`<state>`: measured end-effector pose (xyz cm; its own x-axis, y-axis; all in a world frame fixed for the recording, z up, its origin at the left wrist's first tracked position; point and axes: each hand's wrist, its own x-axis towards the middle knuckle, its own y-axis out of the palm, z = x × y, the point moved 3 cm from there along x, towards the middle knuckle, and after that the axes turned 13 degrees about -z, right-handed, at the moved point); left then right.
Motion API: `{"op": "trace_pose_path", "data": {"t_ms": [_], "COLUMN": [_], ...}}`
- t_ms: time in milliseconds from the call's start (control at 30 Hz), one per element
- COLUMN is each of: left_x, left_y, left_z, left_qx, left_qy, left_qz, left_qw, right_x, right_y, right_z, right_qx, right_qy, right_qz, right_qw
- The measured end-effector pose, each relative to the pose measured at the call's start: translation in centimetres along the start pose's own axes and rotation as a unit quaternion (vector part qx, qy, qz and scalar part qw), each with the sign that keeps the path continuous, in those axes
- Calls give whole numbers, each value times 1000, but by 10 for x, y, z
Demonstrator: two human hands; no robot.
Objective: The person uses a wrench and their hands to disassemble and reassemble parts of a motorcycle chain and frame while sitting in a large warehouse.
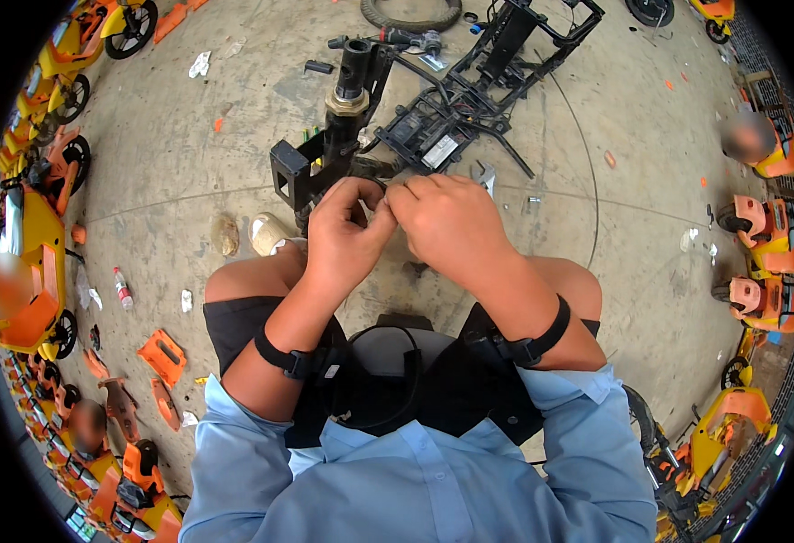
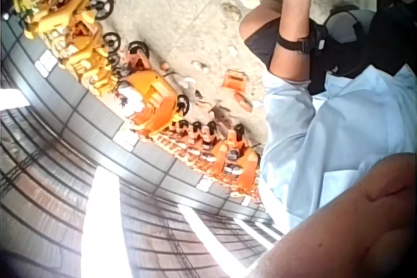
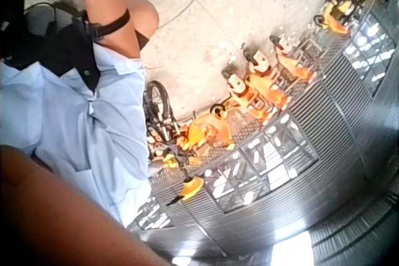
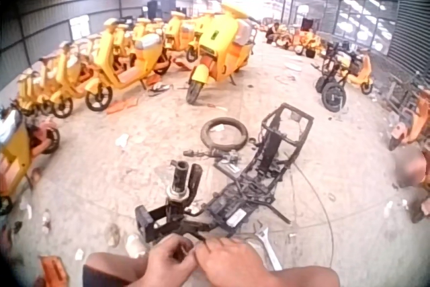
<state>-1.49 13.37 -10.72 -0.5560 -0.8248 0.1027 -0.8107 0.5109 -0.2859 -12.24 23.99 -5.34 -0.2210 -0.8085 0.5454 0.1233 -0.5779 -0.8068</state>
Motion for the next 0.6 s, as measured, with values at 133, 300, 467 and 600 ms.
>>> {"op": "trace_pose_path", "data": {"t_ms": [133,300,467,600], "left_x": [0,-2,-4,-4], "left_y": [4,8,12,12], "left_z": [-7,-10,-8,-6], "left_qx": [20,28,8,1], "left_qy": [30,48,-20,-5], "left_qz": [22,15,55,28], "left_qw": [999,998,998,1000], "right_x": [-5,-9,-9,-7], "right_y": [-2,1,-1,-1], "right_z": [-8,-12,-20,-16], "right_qx": [-2,18,57,80], "right_qy": [9,39,65,77], "right_qz": [27,55,60,27], "right_qw": [1000,998,994,993]}}
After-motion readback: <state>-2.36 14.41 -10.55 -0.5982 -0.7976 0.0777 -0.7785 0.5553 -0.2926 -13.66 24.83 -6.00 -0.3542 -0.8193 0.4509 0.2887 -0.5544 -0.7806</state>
